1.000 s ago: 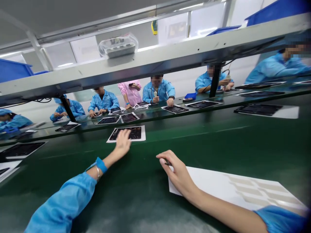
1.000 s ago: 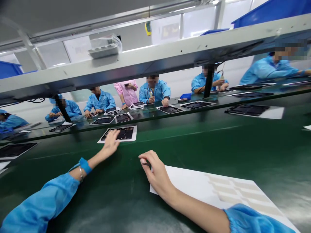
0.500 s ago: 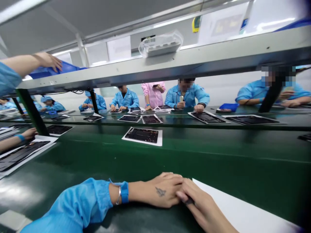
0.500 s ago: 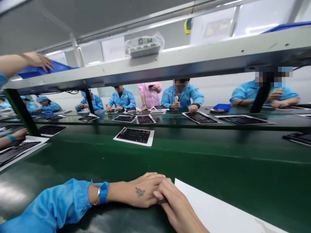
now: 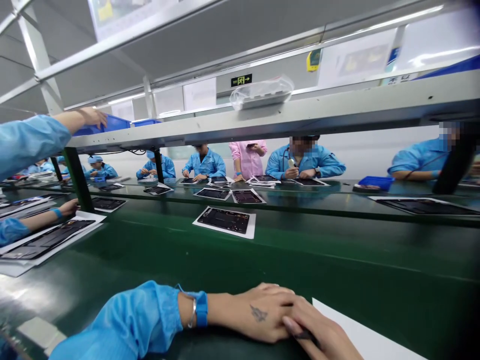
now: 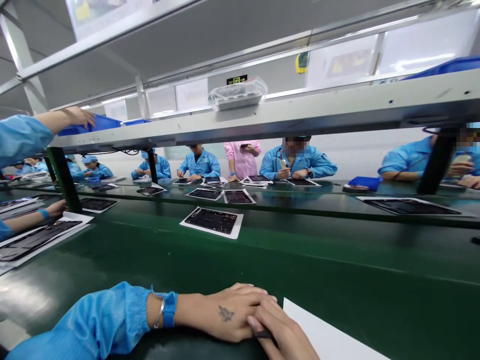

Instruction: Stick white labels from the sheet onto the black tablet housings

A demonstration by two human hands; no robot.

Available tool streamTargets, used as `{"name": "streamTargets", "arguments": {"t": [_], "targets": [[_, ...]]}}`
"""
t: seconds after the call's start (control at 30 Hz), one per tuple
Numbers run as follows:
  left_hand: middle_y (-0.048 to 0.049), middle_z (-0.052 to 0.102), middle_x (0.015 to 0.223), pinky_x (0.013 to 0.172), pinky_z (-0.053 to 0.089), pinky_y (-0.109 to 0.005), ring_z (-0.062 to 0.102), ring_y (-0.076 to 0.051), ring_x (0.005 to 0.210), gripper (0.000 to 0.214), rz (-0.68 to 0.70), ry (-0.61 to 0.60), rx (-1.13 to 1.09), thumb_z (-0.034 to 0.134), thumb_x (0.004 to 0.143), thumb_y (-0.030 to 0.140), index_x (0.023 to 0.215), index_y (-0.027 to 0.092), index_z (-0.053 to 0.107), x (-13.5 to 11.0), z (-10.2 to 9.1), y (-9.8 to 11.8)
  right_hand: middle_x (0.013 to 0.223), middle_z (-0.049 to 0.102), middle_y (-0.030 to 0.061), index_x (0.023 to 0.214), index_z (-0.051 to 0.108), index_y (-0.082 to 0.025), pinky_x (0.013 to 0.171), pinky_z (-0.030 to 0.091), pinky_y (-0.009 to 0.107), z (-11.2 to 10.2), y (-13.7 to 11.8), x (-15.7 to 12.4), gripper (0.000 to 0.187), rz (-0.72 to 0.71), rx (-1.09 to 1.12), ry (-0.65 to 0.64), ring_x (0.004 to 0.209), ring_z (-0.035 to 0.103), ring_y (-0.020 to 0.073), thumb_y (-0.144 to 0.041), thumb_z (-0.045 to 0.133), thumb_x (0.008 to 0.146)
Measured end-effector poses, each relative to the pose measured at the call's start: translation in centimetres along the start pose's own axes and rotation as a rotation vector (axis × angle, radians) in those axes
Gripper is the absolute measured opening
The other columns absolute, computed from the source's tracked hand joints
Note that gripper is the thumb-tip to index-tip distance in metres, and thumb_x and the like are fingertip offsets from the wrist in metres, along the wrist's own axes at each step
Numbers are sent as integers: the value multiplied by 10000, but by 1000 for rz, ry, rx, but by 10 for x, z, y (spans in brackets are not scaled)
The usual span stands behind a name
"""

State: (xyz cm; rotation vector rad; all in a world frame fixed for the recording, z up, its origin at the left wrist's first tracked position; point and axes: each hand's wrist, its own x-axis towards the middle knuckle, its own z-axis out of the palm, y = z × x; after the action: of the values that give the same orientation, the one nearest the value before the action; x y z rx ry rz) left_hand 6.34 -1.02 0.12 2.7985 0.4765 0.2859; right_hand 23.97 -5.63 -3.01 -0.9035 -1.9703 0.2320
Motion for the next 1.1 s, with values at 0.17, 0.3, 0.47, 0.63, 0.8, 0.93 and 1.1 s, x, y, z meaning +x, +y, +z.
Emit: {"name": "streamTargets", "arguments": {"t": [0.17, 0.3, 0.47, 0.63, 0.8, 0.93, 1.1], "targets": [[-108, 528, 1437, 1192, 287, -397, 409, -228, 1400, 395, -10, 35, -32, 422, 990, 274, 1352, 153, 523, -1, 1, -1, 905, 717, 90, 797, 604, -305, 694, 586, 378, 0, 2, -3, 236, 57, 43, -177, 843, 705, 273, -311, 449, 975], [-110, 522, 1441, 1187, 307, -393, 432, -223, 1379, 364, 14, 79, -44, 413, 1005, 267, 1332, 168, 539, -4, 3, -4, 883, 692, 58, 748, 561, -244, 746, 540, 346, -2, -12, 1, 257, 75, 45, -178, 847, 667, 221, -232, 446, 978], [-109, 482, 1485, 1210, 283, -436, 394, -239, 1412, 418, 13, 38, -30, 418, 1002, 241, 1411, 175, 475, -6, 1, -9, 882, 682, 62, 748, 575, -206, 756, 501, 309, -3, -22, 5, 219, 100, 22, -160, 835, 633, 194, -159, 484, 941], [-103, 439, 1525, 1205, 290, -487, 368, -246, 1433, 456, 14, -1, -19, 386, 1006, 244, 1458, 199, 427, -5, 1, -14, 855, 680, 52, 743, 586, -194, 754, 488, 292, -4, -25, 6, 176, 125, -15, -162, 820, 617, 187, -119, 543, 896], [-95, 437, 1528, 1206, 301, -479, 364, -237, 1438, 474, 4, 18, -43, 403, 1004, 253, 1476, 210, 405, -6, 5, -21, 860, 691, 43, 765, 602, -193, 777, 494, 289, -4, -26, 7, 144, 159, -7, -168, 840, 627, 186, -98, 576, 870], [-112, 440, 1523, 1194, 316, -502, 373, -253, 1431, 467, 18, 37, -17, 386, 1017, 280, 1477, 200, 408, -5, 9, -25, 855, 684, 40, 766, 618, -194, 797, 504, 290, -3, -23, 7, 151, 130, -3, -162, 835, 631, 180, -95, 564, 866], [-109, 464, 1507, 1186, 333, -494, 403, -253, 1413, 460, 20, 53, 13, 398, 1008, 271, 1461, 205, 438, -4, 11, -25, 858, 680, 43, 776, 624, -194, 809, 506, 292, -2, -20, 7, 150, 110, -14, -162, 844, 630, 178, -99, 563, 873]]}}
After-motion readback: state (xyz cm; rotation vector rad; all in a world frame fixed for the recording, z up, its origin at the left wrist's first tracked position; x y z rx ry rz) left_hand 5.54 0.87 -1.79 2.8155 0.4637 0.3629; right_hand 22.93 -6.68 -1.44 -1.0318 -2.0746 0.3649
